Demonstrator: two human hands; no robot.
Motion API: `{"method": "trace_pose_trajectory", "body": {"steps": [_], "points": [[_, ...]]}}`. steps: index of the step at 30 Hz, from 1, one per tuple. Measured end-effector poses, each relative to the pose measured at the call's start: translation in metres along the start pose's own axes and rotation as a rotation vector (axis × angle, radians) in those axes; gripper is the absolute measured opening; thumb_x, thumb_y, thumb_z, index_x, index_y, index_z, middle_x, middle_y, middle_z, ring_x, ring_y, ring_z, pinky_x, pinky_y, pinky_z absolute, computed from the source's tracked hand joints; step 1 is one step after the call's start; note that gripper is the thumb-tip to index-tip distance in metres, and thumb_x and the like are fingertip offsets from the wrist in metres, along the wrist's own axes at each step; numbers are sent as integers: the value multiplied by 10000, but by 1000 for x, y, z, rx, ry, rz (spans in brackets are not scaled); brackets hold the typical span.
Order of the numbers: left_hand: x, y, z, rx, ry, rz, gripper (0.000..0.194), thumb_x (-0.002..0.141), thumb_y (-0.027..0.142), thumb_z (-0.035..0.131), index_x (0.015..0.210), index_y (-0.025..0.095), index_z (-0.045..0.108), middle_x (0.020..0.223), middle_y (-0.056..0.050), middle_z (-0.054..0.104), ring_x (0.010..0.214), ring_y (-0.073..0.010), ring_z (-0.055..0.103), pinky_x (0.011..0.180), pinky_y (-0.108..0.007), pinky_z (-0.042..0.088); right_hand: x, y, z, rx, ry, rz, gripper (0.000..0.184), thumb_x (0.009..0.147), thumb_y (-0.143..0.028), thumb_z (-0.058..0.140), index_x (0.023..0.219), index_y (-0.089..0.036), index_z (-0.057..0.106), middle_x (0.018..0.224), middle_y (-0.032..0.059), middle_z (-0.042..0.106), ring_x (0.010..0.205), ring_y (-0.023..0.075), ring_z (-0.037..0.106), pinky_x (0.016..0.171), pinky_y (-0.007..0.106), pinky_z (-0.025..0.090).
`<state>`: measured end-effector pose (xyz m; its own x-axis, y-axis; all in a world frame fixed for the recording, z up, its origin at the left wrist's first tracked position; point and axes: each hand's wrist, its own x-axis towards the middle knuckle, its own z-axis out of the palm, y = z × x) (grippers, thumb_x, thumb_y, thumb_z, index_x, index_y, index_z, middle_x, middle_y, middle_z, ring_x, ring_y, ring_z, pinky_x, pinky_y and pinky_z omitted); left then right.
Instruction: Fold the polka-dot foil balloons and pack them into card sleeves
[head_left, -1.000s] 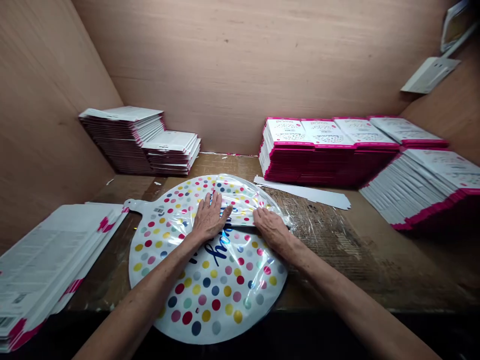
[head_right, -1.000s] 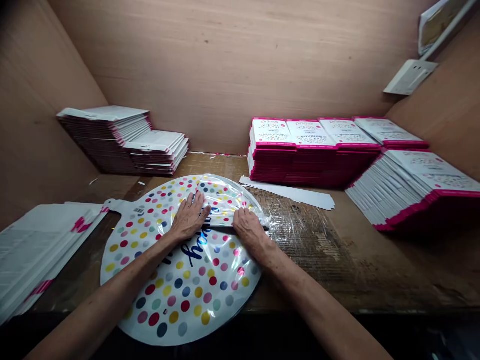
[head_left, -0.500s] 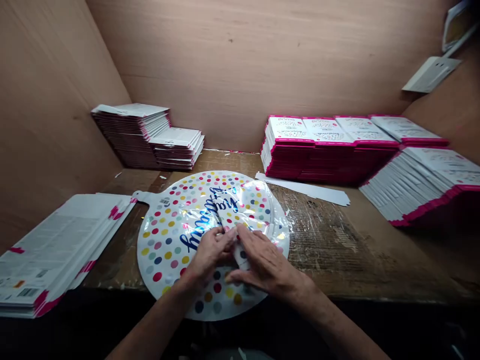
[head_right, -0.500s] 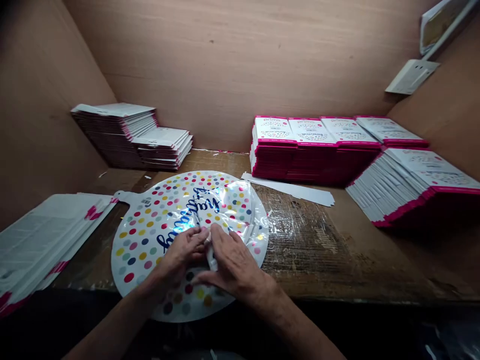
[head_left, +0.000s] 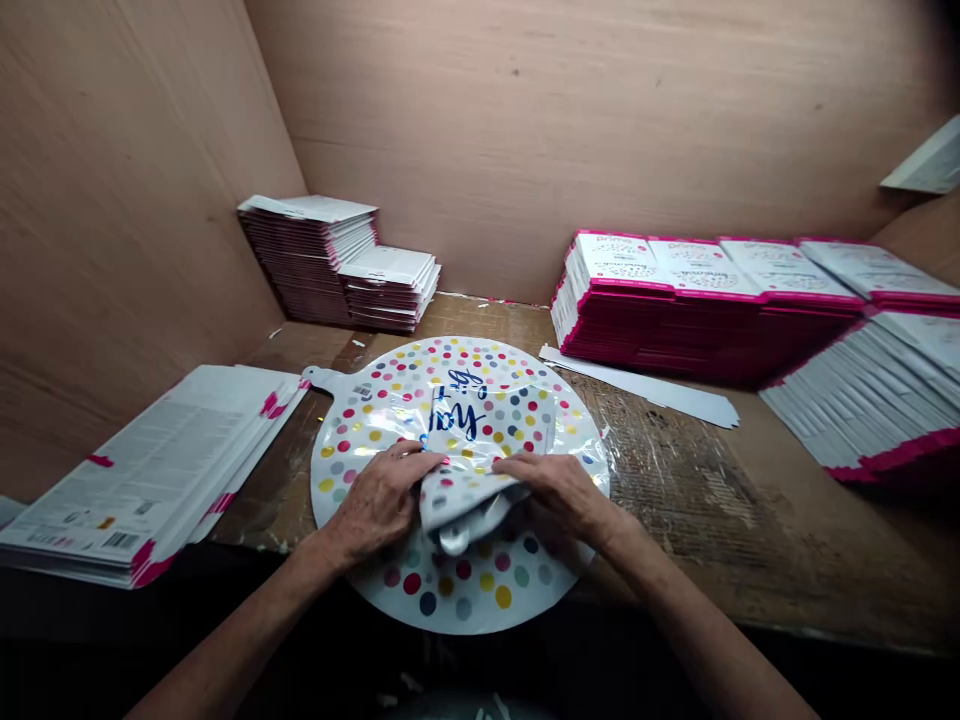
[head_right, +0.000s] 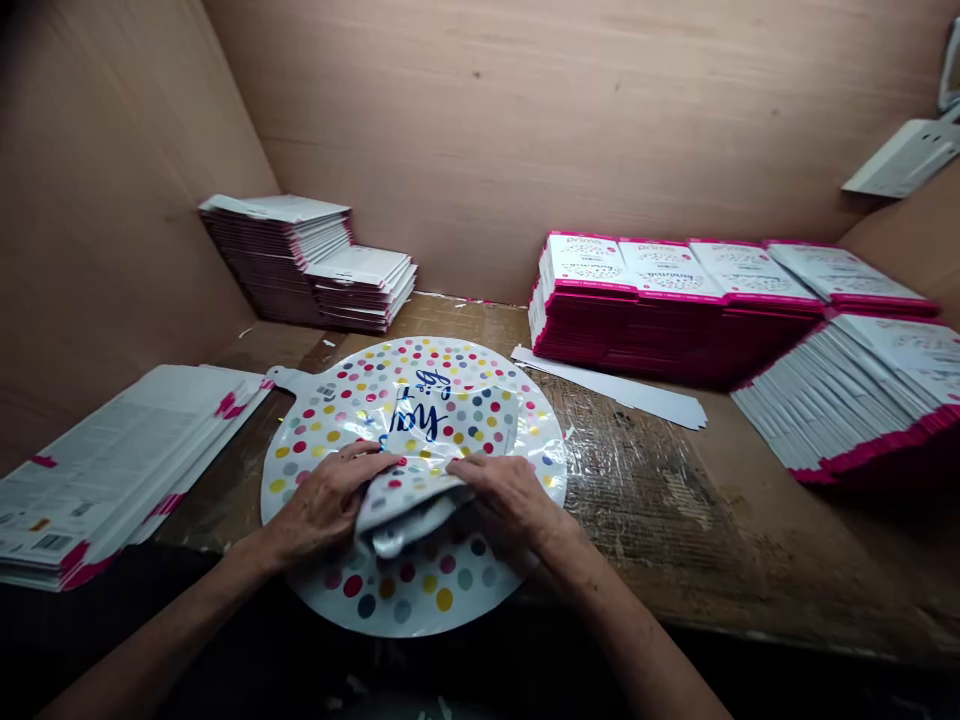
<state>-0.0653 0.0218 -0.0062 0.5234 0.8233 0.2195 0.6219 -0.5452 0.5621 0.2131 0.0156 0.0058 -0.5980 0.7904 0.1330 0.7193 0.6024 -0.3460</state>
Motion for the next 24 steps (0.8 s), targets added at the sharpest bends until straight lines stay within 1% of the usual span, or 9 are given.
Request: {"method": "trace_pose_trajectory", "body": {"steps": [3,7,9,12,16,18,20,22,24], "points": [[12,0,2,-7,84,-227,306,833,340,544,1053,207,711,1102,-80,721,1086,-259,633,929,-381,513,33,11,-9,115,-19,283,255,912,-230,456,810,-218,689,692,-17,665,642,140,614,603,222,423],[32,3,5,-56,193,-598,305,855,420,539,999,199,692,866,-53,757,950,-256,689,824,-350,524,61,8,-2,-24,64,624,304,912,-393,517,774,-170,672,731,78,664,705,230,615,633,309,449],[42,1,5,-82,147,-700,309,820,403,589,1012,180,683,818,-54,759,879,-257,709,750,-331,523,61,-7,9,-152,212,576,303,918,-367,519,1030,-126,665,979,170,676,908,309,619,771,406,479],[52,-4,1,-152,106,-759,315,770,371,640,1002,161,678,819,-70,764,813,-252,717,672,-304,513,63,-37,30,-302,344,257,442,915,-306,527,1311,-109,523,1259,217,569,1124,350,526,939,499,434],[49,-2,-8,-143,105,-783,302,785,416,627,955,173,686,786,-68,763,794,-252,718,701,-318,531,83,-63,52,-390,119,134,268,891,-120,473,1119,-82,609,992,182,632,886,293,559,792,441,478],[43,2,-16,2,189,-709,298,836,438,566,938,193,701,851,-74,767,855,-264,715,803,-370,538,84,-64,51,-432,83,63,262,907,-97,442,1109,-91,609,968,160,630,864,274,549,789,423,472],[38,4,-23,112,257,-428,293,883,353,490,1016,213,710,1050,-79,752,1049,-266,672,953,-414,503,69,-59,41,-429,97,-105,287,944,-146,444,1197,-136,580,1079,145,623,939,264,541,862,423,457],[36,0,-27,114,141,-11,383,861,197,447,1158,249,683,1274,-44,673,1286,-239,531,1078,-416,429,43,-51,27,-372,69,-268,322,970,-206,462,1281,-208,544,1194,112,603,1038,252,529,940,421,433],[35,-8,-25,87,-99,295,534,799,85,438,1244,295,644,1357,5,621,1408,-218,392,1130,-416,382,16,-39,16,-285,4,-367,351,979,-241,475,1326,-260,524,1275,89,585,1110,242,521,986,425,418]]}}
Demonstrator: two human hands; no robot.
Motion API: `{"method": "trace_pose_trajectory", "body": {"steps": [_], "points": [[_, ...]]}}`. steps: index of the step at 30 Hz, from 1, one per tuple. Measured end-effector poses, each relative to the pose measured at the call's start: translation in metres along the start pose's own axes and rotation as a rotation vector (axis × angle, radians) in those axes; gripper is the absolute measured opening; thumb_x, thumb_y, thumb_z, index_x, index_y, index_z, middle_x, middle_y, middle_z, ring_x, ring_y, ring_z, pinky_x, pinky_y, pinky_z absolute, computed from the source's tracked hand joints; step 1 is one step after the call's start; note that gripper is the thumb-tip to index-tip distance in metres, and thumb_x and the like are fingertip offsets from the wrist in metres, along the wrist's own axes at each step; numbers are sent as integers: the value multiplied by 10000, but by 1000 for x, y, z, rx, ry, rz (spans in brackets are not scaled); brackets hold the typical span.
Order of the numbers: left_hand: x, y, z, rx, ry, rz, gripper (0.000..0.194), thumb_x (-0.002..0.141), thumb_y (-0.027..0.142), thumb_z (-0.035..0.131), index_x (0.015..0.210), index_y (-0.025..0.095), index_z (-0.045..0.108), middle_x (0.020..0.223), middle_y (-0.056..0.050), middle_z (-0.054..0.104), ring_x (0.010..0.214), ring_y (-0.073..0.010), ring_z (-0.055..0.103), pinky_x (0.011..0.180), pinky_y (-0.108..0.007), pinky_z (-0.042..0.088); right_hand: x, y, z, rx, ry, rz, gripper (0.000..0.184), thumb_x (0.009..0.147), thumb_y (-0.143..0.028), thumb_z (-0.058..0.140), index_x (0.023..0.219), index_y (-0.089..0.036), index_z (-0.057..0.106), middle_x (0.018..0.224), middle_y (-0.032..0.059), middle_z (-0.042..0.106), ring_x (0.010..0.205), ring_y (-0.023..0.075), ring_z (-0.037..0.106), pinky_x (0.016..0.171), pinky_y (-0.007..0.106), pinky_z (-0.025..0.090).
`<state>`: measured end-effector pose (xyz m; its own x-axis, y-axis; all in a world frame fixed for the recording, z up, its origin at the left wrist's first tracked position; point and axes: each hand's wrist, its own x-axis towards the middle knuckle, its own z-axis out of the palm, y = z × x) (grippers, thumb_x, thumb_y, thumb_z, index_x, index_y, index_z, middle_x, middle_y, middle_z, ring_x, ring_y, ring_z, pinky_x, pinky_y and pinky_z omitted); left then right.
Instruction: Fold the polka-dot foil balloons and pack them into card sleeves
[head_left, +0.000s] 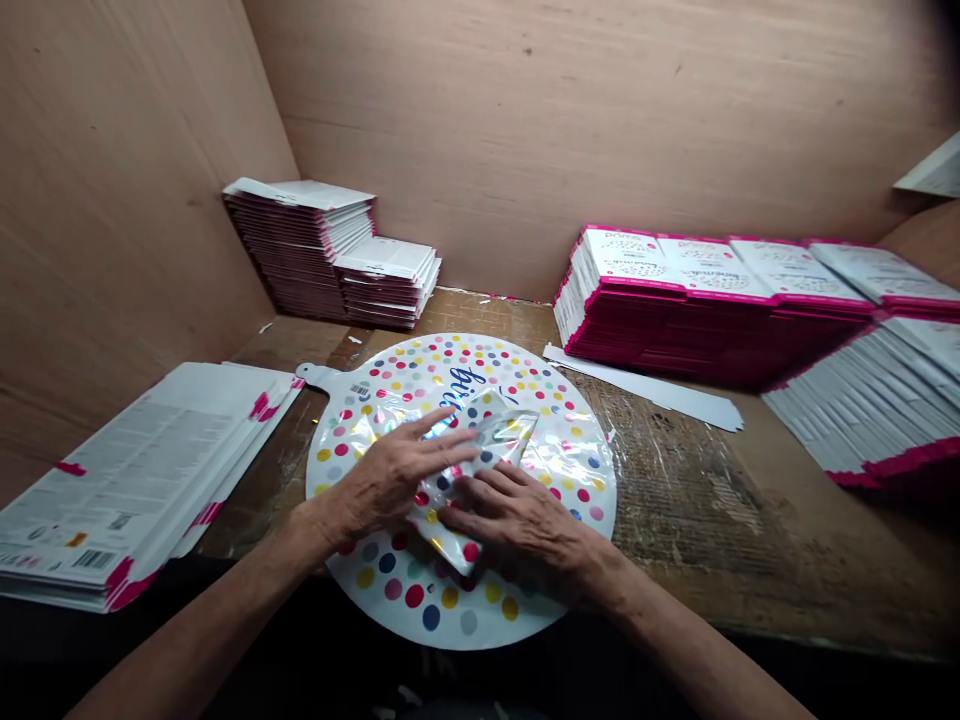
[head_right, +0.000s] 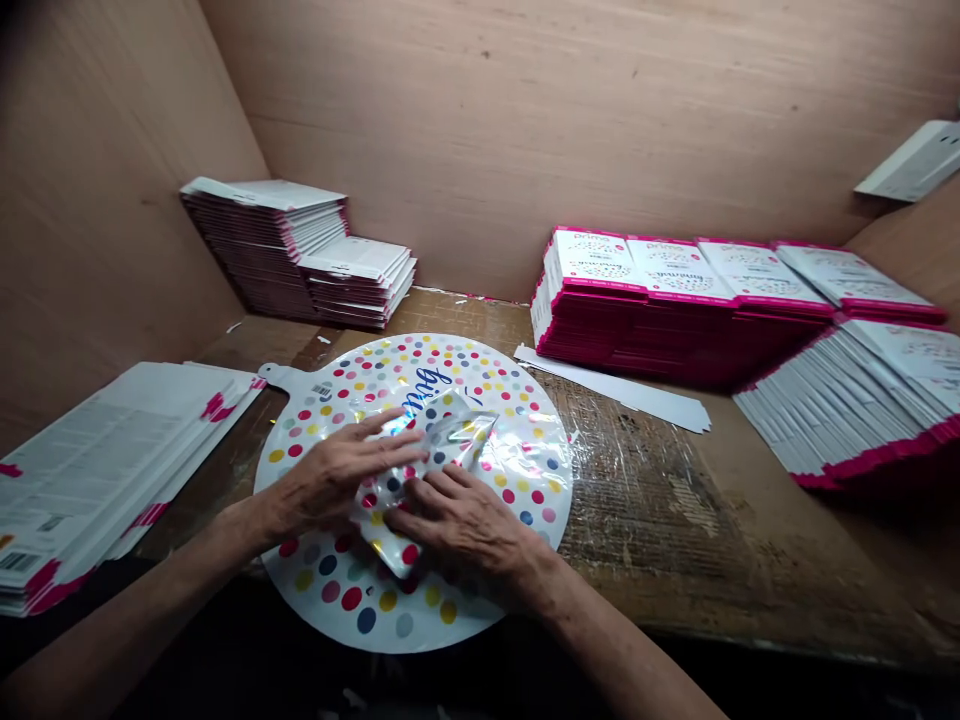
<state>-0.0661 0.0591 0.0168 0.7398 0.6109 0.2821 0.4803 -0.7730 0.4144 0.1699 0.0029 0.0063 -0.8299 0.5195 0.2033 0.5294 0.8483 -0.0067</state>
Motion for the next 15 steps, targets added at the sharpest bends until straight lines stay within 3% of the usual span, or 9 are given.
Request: {"method": "trace_pose_trajectory", "body": {"steps": [1,3,7,9,11,15], "points": [[-1,-4,3,-12,-91,70,568,778,66,454,1254,316,638,1347,17,628,1422,-225,371,1130,-421,381,-12,3,-2,63,-8,-19,360,982,-249,469,1338,-267,520,1304,89,578,1136,239,523,994,429,419],[0,-11,11,-19,-171,85,544,771,89,514,1236,336,648,1281,13,671,1402,-260,403,1114,-433,395,-28,11,2,241,60,58,353,997,-252,412,1325,-256,542,1325,102,582,1151,229,548,981,421,447],[9,-9,21,-74,-82,-112,374,771,192,588,1109,292,714,1149,-41,706,1215,-266,579,1029,-389,471,-26,27,18,643,369,627,359,1012,-352,344,1042,-197,666,1010,78,697,906,206,648,797,326,535],[16,-5,23,-123,5,-233,298,813,260,564,1062,252,727,1090,-64,709,1064,-235,648,945,-353,520,-19,33,22,720,435,821,387,998,-422,378,910,-175,662,841,53,685,776,199,640,702,296,534],[20,-3,24,-121,78,-211,338,843,346,557,1123,230,706,1160,-88,693,1073,-240,642,959,-365,511,-18,37,20,716,452,786,379,990,-416,390,901,-168,663,828,53,684,763,197,641,695,293,535],[17,-8,22,86,104,64,734,772,440,637,1434,169,474,1538,-150,398,1415,-350,358,1150,-482,319,-33,39,11,506,371,304,295,979,-263,405,1100,-209,669,1151,97,685,1118,220,615,974,405,492]]}}
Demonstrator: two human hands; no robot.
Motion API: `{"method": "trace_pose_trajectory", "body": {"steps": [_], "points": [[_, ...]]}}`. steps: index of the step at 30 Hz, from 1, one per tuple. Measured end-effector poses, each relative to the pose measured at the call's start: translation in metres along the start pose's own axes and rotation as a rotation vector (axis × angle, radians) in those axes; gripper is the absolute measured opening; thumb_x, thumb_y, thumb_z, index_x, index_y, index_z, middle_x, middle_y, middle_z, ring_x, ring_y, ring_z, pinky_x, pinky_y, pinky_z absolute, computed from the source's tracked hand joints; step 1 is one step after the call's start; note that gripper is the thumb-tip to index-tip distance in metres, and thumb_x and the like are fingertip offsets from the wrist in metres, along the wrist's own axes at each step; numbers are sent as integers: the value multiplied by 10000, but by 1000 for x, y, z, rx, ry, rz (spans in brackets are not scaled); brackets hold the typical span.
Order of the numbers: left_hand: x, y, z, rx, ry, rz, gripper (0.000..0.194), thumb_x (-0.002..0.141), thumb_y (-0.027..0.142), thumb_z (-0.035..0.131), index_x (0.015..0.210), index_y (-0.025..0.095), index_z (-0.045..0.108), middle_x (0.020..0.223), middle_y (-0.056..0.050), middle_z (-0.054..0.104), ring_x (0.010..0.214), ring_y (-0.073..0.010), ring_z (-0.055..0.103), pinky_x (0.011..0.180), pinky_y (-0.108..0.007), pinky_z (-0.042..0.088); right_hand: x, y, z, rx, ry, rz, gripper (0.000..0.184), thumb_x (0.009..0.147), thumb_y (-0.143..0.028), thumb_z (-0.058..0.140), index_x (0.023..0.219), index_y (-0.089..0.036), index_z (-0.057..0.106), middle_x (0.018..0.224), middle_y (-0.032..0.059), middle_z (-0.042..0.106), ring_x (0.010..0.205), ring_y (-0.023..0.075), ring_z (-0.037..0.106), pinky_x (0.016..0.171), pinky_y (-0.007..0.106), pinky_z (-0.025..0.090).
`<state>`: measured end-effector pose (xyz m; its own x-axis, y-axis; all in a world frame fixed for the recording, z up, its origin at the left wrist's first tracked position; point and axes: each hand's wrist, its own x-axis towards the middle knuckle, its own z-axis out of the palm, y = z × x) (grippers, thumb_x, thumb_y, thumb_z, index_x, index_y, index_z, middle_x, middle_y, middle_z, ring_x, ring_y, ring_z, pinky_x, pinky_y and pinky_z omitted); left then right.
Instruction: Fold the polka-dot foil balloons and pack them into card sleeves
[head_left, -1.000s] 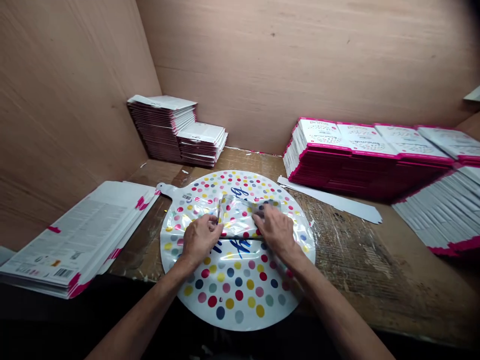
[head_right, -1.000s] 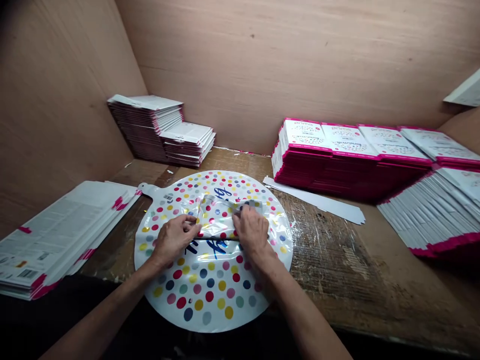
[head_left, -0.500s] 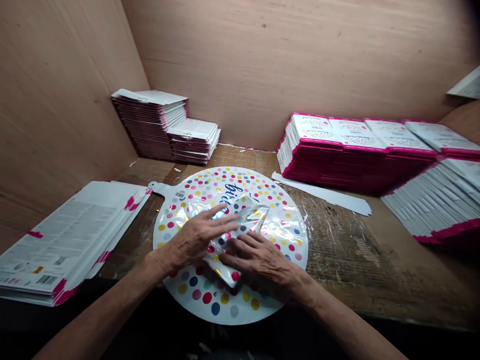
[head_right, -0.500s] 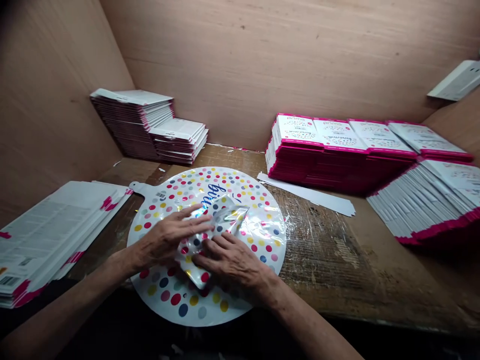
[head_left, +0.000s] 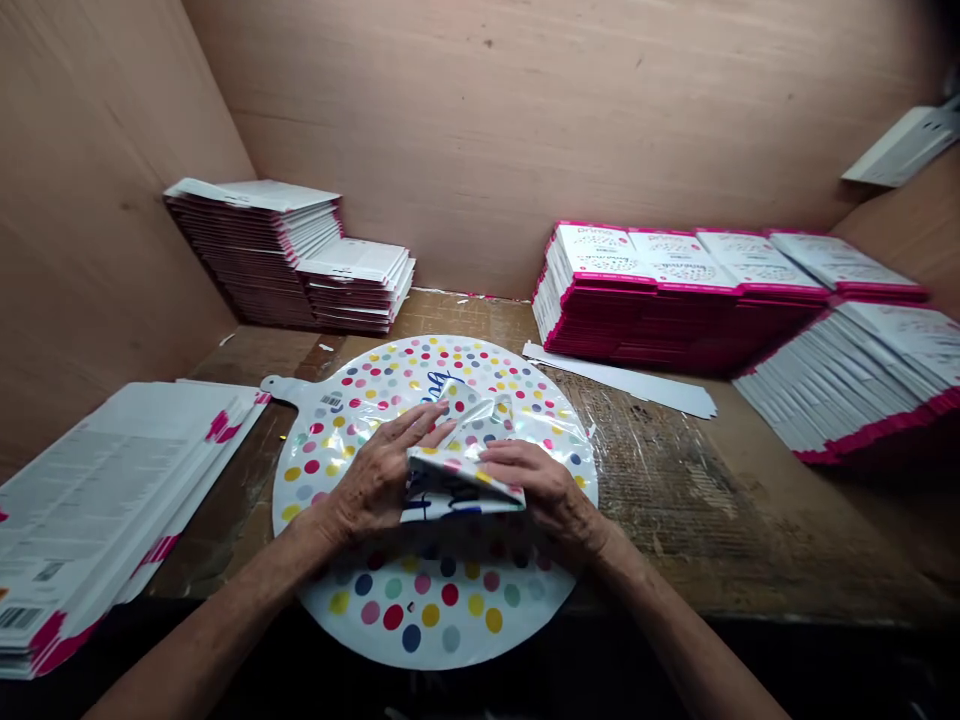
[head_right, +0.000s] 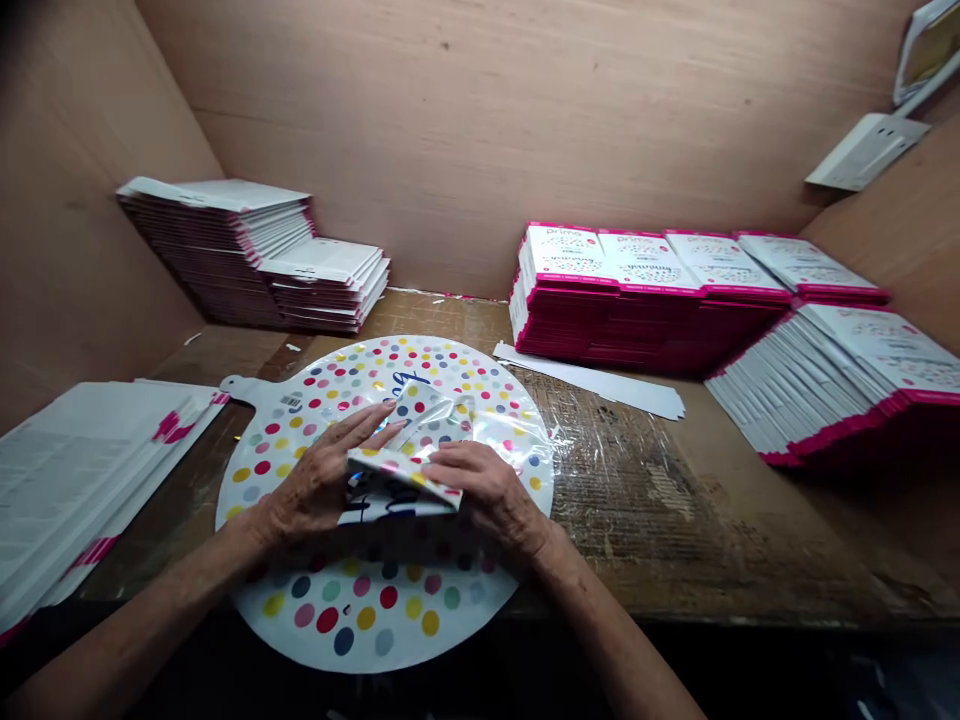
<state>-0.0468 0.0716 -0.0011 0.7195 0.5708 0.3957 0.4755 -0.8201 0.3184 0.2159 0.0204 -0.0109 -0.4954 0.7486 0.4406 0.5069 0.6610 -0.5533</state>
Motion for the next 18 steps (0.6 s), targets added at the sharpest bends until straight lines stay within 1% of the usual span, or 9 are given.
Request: {"method": "trace_pose_trajectory", "body": {"steps": [2,4,6,8,10,12,14,15,18], "points": [[-3,-2,-4,72,-83,89,806,755,375,635,1495,184,378,1569,-127,347,1473,-361,227,1182,-520,238,-9,1,-6,-116,-122,-142,323,974,-203,409,1208,-219,630,1274,108,642,1255,217,541,1063,455,431],[-4,-3,-9,78,-202,169,801,738,249,597,1503,245,360,1558,-70,383,1488,-327,194,1198,-523,188,-18,1,-9,-196,-230,-176,362,973,-159,389,1264,-198,601,1330,123,610,1305,217,502,1088,464,413],[-1,-3,-12,3,-335,239,824,679,197,597,1475,280,402,1514,-40,457,1473,-307,255,1201,-499,196,-23,2,-9,-211,-291,-179,383,971,-137,371,1280,-176,594,1355,135,591,1325,221,485,1100,460,405],[3,-4,-13,-125,-410,225,757,650,227,621,1396,296,508,1420,-32,567,1413,-310,380,1170,-468,279,-22,3,-8,-144,-276,-145,369,977,-172,378,1265,-174,609,1335,129,606,1271,217,536,1071,426,440],[8,-3,-10,-254,-375,28,543,714,299,615,1257,296,627,1266,-32,678,1273,-293,546,1073,-416,408,-10,4,-5,-85,-176,50,364,1009,-263,344,1177,-167,653,1186,109,685,1087,205,643,931,351,530],[15,1,-2,-313,-225,-371,365,833,385,537,1149,261,672,1047,-42,751,1042,-259,674,911,-363,506,11,5,-1,-144,-74,395,468,1040,-374,269,1038,-153,681,967,80,725,857,181,678,728,271,547],[24,8,7,-270,-61,-783,400,896,455,470,1163,209,639,853,-44,754,854,-245,703,779,-339,529,37,7,5,-324,-72,715,539,1041,-457,256,916,-149,681,830,66,709,742,170,655,630,244,497],[29,12,12,-214,0,-928,432,905,465,466,1203,184,604,808,-43,744,820,-247,702,753,-338,524,51,8,7,-411,-109,807,529,1030,-485,301,883,-148,682,817,75,704,741,179,651,627,249,480],[40,19,23,-42,39,-1080,471,906,403,516,1298,140,508,886,-67,735,892,-258,692,793,-340,500,84,9,11,-564,-196,884,390,961,-456,513,870,-125,697,863,142,701,832,246,658,698,306,467]]}}
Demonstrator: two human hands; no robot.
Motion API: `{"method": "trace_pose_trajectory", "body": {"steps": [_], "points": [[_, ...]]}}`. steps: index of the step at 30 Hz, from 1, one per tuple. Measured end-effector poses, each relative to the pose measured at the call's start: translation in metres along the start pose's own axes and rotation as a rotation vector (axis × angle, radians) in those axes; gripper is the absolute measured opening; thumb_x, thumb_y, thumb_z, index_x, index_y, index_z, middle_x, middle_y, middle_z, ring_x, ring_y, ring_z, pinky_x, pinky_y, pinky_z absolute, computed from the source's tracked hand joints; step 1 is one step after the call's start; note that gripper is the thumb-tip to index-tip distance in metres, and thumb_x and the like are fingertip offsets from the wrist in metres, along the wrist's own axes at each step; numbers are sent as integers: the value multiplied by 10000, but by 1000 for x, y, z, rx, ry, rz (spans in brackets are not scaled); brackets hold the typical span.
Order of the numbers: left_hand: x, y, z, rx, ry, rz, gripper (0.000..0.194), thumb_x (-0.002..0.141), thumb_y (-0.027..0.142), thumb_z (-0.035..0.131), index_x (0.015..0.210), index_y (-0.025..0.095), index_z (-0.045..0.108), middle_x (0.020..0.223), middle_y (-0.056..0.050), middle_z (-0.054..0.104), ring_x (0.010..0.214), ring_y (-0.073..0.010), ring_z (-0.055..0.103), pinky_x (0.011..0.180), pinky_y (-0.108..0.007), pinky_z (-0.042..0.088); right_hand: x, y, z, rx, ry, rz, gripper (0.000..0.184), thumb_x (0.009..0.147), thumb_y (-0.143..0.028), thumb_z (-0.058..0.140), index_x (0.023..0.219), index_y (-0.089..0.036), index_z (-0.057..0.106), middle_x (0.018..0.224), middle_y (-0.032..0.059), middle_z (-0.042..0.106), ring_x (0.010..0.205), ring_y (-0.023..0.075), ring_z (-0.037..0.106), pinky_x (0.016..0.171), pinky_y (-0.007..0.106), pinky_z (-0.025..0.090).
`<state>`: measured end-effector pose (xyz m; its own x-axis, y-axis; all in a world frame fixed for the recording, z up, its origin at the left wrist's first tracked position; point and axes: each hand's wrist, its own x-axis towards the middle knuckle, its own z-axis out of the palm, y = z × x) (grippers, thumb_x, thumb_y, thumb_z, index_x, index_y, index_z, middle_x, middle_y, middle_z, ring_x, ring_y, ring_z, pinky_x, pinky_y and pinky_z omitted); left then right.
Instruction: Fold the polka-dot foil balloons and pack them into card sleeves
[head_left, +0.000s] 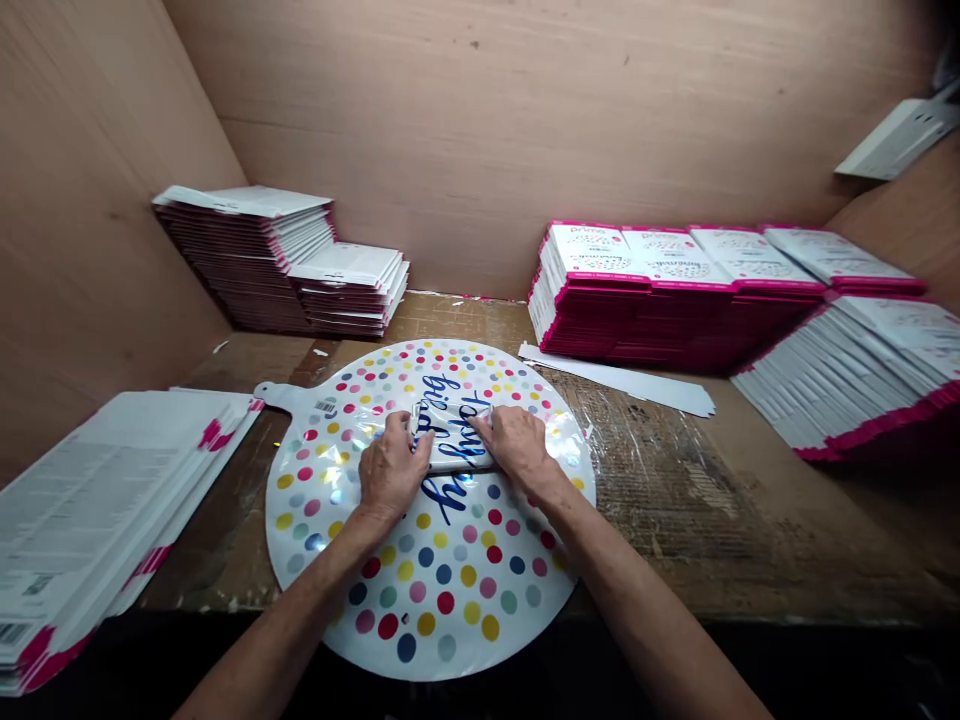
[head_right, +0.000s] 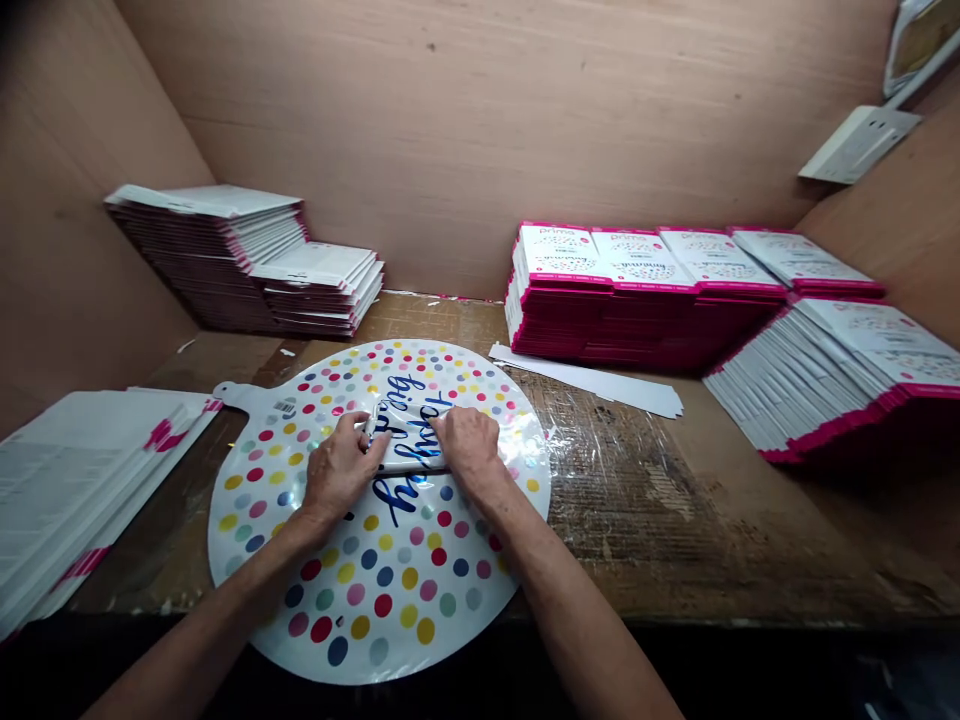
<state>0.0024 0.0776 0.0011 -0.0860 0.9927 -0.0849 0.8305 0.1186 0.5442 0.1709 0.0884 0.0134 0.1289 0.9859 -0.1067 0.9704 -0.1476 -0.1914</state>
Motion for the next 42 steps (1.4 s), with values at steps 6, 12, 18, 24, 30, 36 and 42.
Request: {"method": "trace_pose_trajectory", "body": {"steps": [6,12,18,24,30,36,42], "points": [[1,-5,8,62,19,107,373,911,343,537,1231,151,535,928,-76,714,899,-237,684,785,-308,489,25,-30,-23,-141,-33,-285,345,866,-334,680,1148,-138,646,1251,193,578,1152,304,533,906,359,413],[-11,-22,1,-116,225,197,484,861,375,600,1280,145,521,1095,-121,686,1017,-266,650,878,-372,499,20,-32,-24,-90,-129,-451,226,893,-361,642,1040,-190,640,1053,87,663,924,213,595,721,275,398],[-22,-33,-7,-474,44,155,450,864,511,536,1141,169,629,1056,-103,708,998,-265,664,886,-401,519,-30,-20,4,221,-56,-525,248,899,-312,610,1126,-226,553,1045,46,664,909,192,594,722,276,399],[-33,-31,-13,-518,-14,333,445,881,336,522,1295,178,550,1087,-77,702,1005,-203,668,910,-339,516,-56,-41,20,238,-155,-469,185,981,-346,441,984,-204,558,969,76,662,781,186,575,669,294,384],[-46,-86,-78,-113,294,154,410,900,424,514,1201,158,596,1084,-107,712,933,-224,690,825,-328,543,-52,-7,20,354,-98,-472,292,914,-460,503,745,-223,488,707,6,599,633,158,514,577,268,336],[-46,-159,-130,781,282,-141,411,950,325,331,977,83,663,1042,-240,680,1023,-373,626,848,-455,487,-50,40,26,522,-73,-341,438,871,-613,471,659,-232,434,610,-7,556,564,159,498,516,271,373],[-35,-159,-145,821,186,-76,343,876,176,353,842,120,690,909,-195,716,840,-317,681,729,-393,501,-54,42,28,615,-94,-316,440,873,-628,456,686,-229,467,636,-5,580,601,169,527,540,275,405]]}}
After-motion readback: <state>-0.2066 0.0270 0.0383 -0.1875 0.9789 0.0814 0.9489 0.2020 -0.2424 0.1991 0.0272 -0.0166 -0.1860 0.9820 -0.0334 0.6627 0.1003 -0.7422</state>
